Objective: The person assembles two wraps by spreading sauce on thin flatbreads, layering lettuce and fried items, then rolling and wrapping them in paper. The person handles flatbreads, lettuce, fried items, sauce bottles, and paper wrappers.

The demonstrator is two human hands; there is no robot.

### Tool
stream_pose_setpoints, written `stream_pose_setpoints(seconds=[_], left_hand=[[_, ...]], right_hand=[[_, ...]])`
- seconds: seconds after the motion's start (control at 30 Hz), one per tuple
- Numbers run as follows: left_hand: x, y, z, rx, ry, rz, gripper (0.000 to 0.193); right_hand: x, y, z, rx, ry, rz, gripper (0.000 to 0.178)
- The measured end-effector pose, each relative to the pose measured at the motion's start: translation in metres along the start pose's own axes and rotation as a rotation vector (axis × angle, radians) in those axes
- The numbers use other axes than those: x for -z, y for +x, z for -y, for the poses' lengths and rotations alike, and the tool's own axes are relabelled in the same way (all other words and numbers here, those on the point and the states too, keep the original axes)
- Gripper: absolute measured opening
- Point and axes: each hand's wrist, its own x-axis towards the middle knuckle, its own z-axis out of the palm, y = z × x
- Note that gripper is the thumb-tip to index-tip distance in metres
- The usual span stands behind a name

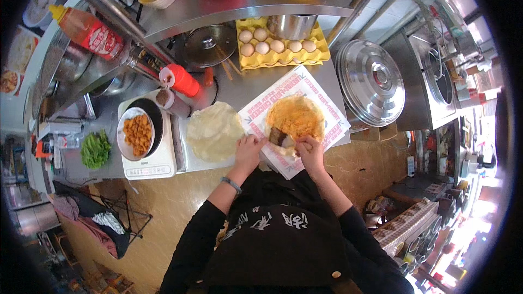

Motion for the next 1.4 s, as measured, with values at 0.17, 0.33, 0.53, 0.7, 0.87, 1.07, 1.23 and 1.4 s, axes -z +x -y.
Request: stream_pose_setpoints(seconds=[0.17,0.33,0.53,0.7,0.87,1.07,1.23,1.4], left_hand=[[-0.003,-0.002,0.0,-0.028,0.114,0.016,0.04],[0.0,0.004,-0.004,-0.037,0.163,-0.002,0.039],[0.003,0.008,-0.009,-0.05,0.158,-0.019,0.031],[0.003,0.015,-0.014,-0.08,0.204,-0.01,0.025],[0.003,0.017,-0.014,-0.12,0.203,0.05,0.022],[-0.001,0.017,-0.014,-0.164,0.267,0.003,0.021],[-0.001,0.019,-0.012,-0.16,0.237,0.109,0.025],[-0.002,0.019,-0.012,-0.168,0.278,0.101,0.023]], right_hand=[[0.01,-0.007,0.003,-0.008,-0.129,-0.099,0.012],[0.011,-0.016,0.014,-0.001,-0.046,-0.052,0.012],[0.046,-0.028,-0.021,0.015,0.054,-0.059,0.011],[0.066,-0.02,-0.032,-0.134,-0.294,-0.109,0.012],[0.093,0.004,-0.03,-0.01,0.063,-0.192,0.015],[0.107,0.037,-0.011,0.025,0.004,-0.261,0.014],[0.096,0.08,-0.004,0.024,0.171,-0.179,0.017],[0.088,0.09,-0.001,0.198,-0.088,-0.285,0.015]])
